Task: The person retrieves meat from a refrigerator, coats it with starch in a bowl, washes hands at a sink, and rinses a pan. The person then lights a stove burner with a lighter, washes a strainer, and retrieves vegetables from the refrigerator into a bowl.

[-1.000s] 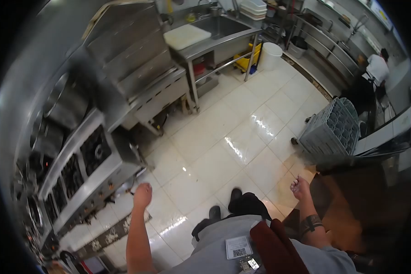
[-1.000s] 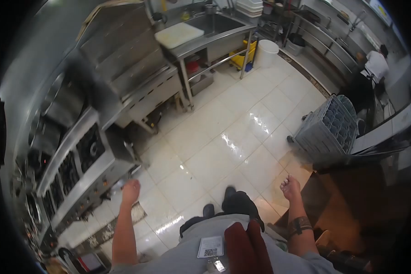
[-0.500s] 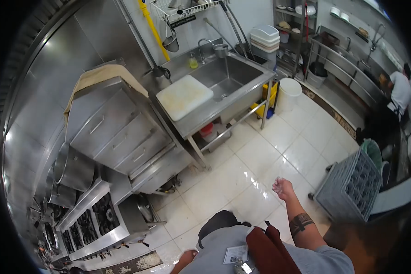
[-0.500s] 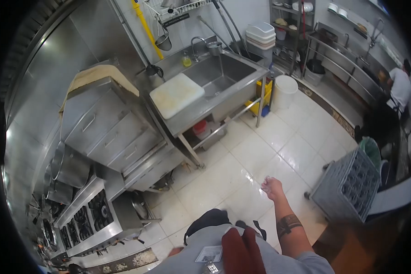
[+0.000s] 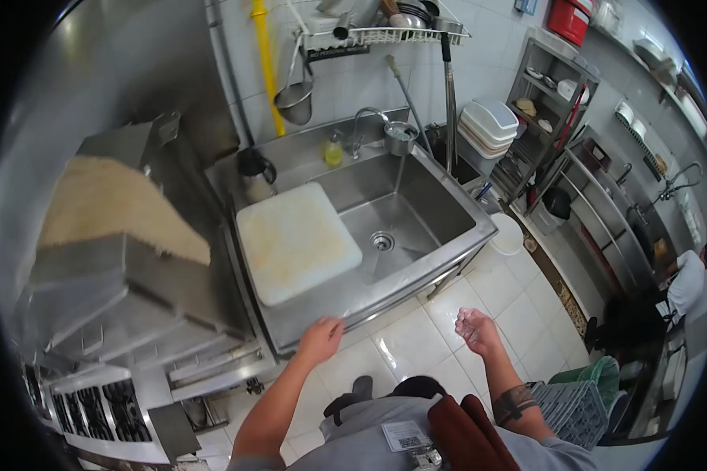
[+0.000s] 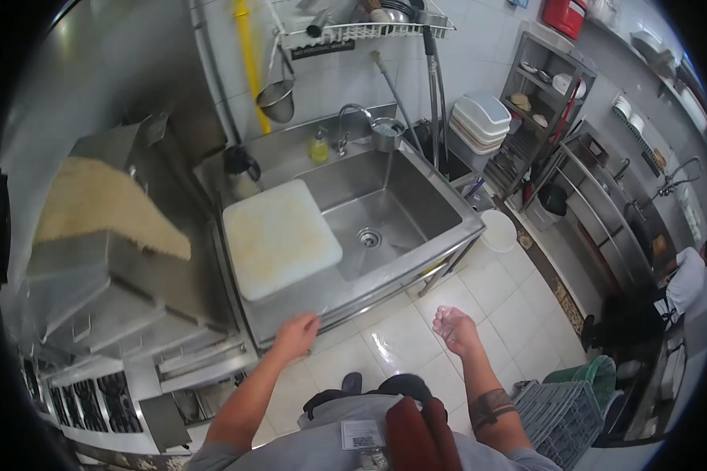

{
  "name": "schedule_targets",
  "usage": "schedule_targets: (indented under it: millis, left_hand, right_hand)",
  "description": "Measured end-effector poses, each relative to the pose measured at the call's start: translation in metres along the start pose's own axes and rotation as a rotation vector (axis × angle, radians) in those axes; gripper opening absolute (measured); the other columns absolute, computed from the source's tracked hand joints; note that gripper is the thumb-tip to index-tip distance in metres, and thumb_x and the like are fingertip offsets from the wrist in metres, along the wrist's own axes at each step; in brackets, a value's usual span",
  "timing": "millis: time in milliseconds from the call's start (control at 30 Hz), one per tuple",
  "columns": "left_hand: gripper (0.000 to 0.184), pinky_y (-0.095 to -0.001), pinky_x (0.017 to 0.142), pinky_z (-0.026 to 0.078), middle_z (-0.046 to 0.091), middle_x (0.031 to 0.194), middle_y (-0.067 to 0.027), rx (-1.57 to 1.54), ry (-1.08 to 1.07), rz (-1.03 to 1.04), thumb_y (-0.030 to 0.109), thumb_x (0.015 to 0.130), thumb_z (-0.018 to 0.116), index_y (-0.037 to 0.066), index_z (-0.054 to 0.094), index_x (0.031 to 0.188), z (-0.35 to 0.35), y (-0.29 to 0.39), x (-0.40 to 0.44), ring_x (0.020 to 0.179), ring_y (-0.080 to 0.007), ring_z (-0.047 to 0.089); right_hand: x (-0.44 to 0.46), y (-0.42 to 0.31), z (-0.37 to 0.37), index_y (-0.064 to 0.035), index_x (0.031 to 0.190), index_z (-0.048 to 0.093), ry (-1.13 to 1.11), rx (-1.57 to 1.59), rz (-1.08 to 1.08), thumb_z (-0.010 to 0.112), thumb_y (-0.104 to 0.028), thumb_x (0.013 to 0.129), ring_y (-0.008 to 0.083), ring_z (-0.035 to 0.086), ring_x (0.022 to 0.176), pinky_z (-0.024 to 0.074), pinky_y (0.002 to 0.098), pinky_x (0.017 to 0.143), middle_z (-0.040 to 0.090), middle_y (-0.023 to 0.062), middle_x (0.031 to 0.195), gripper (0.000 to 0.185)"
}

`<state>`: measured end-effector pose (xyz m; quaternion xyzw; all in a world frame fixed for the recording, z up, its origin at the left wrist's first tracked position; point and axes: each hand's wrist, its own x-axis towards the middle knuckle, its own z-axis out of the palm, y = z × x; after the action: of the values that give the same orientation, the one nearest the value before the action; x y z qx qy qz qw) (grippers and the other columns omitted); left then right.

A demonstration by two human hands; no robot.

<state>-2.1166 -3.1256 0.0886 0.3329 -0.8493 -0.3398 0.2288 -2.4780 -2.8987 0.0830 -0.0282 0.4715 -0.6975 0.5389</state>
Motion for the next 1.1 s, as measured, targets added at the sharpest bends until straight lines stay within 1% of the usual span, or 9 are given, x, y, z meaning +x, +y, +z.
schedule_targets:
  millis: [300, 433, 600, 667, 733, 833, 967, 1033, 1100]
  left_hand:
    - [0.052, -0.0393, 0.102, 0.046, 0.060, 0.133, -0.0177, -0.182, -0.012, 0.036, 0.021, 0.090, 0.065, 0.004, 0.052, 0.136, 0.117, 0.001, 0.398, 0.122, -0.0328, 0.059]
    - [0.068, -0.0382, 0.112, 0.038, 0.052, 0.143, -0.0194, -0.173, -0.046, -0.147, 0.024, 0.088, 0.069, 0.002, 0.042, 0.146, 0.153, -0.062, 0.535, 0.134, -0.0315, 0.050]
    - [0.070, -0.0406, 0.113, 0.036, 0.049, 0.143, -0.0257, -0.378, 0.281, -0.412, 0.020, 0.087, 0.067, 0.000, 0.038, 0.147, 0.122, -0.085, 0.707, 0.135, -0.0380, 0.046]
    - [0.071, -0.0414, 0.115, 0.034, 0.046, 0.145, -0.0277, -0.639, 0.338, -0.578, 0.019, 0.087, 0.065, -0.001, 0.035, 0.148, 0.126, -0.098, 0.726, 0.137, -0.0399, 0.043]
    - [0.077, -0.0400, 0.119, 0.027, 0.029, 0.157, -0.0239, 0.287, 0.150, -0.365, 0.019, 0.090, 0.060, -0.003, 0.021, 0.153, 0.145, -0.127, 0.732, 0.145, -0.0374, 0.031]
    - [0.074, -0.0409, 0.121, 0.022, 0.026, 0.158, -0.0244, 0.650, -0.093, -0.066, 0.022, 0.093, 0.054, -0.004, 0.019, 0.153, 0.157, -0.138, 0.693, 0.147, -0.0377, 0.025]
    - [0.062, -0.0400, 0.122, 0.020, 0.028, 0.158, -0.0214, 0.062, 0.055, -0.418, 0.032, 0.098, 0.052, 0.004, 0.034, 0.151, 0.189, -0.111, 0.674, 0.150, -0.0334, 0.021]
    - [0.059, -0.0422, 0.120, 0.023, 0.030, 0.157, -0.0214, 0.280, -0.111, -0.187, 0.040, 0.102, 0.046, 0.007, 0.036, 0.151, 0.231, -0.105, 0.652, 0.148, -0.0328, 0.025]
    - [0.059, -0.0429, 0.120, 0.023, 0.029, 0.158, -0.0216, 0.222, -0.060, -0.255, 0.040, 0.103, 0.045, 0.008, 0.036, 0.151, 0.220, -0.097, 0.658, 0.148, -0.0337, 0.025]
  right_hand:
    - [0.226, -0.124, 0.031, -0.0043, 0.123, 0.055, -0.353, 0.209, -0.002, 0.057, -0.019, 0.097, 0.0253, 0.068, 0.092, 0.0564, 0.0395, 0.083, 0.067, 0.0139, 0.112, 0.030]
    - [0.355, -0.146, 0.044, -0.0045, 0.123, 0.054, -0.284, 0.207, 0.190, 0.054, -0.022, 0.099, 0.0290, 0.068, 0.100, 0.0560, 0.0438, 0.088, 0.066, 0.0156, 0.117, 0.030]
    - [0.480, -0.169, 0.067, -0.0034, 0.127, 0.053, -0.386, 0.177, 0.397, 0.053, -0.023, 0.101, 0.0307, 0.066, 0.104, 0.0544, 0.0451, 0.090, 0.064, 0.0163, 0.119, 0.033]
    - [0.517, -0.174, 0.074, -0.0035, 0.131, 0.051, -0.477, 0.149, 0.417, 0.050, -0.030, 0.103, 0.0301, 0.062, 0.111, 0.0507, 0.0457, 0.096, 0.062, 0.0150, 0.124, 0.038]
    - [0.547, -0.185, 0.095, -0.0035, 0.132, 0.050, -0.439, 0.174, 0.456, 0.046, -0.035, 0.104, 0.0290, 0.060, 0.114, 0.0482, 0.0456, 0.099, 0.061, 0.0142, 0.127, 0.042]
    - [0.582, -0.194, 0.131, -0.0045, 0.135, 0.048, -0.403, 0.228, 0.508, 0.039, -0.046, 0.105, 0.0274, 0.056, 0.121, 0.0438, 0.0447, 0.103, 0.058, 0.0124, 0.131, 0.052]
    - [0.644, -0.158, 0.153, -0.0086, 0.140, 0.045, -0.497, 0.295, 0.518, 0.032, -0.059, 0.103, 0.0281, 0.052, 0.126, 0.0419, 0.0427, 0.104, 0.056, 0.0092, 0.136, 0.064]
    - [0.663, -0.131, 0.164, -0.0151, 0.144, 0.043, -0.541, 0.241, 0.539, 0.029, -0.064, 0.101, 0.0259, 0.051, 0.127, 0.0396, 0.0432, 0.106, 0.056, 0.0052, 0.137, 0.067]
    - [0.649, -0.132, 0.188, -0.0098, 0.146, 0.040, -0.332, 0.452, 0.483, 0.028, -0.063, 0.100, 0.0318, 0.049, 0.132, 0.0345, 0.0488, 0.112, 0.053, 0.0120, 0.141, 0.071]
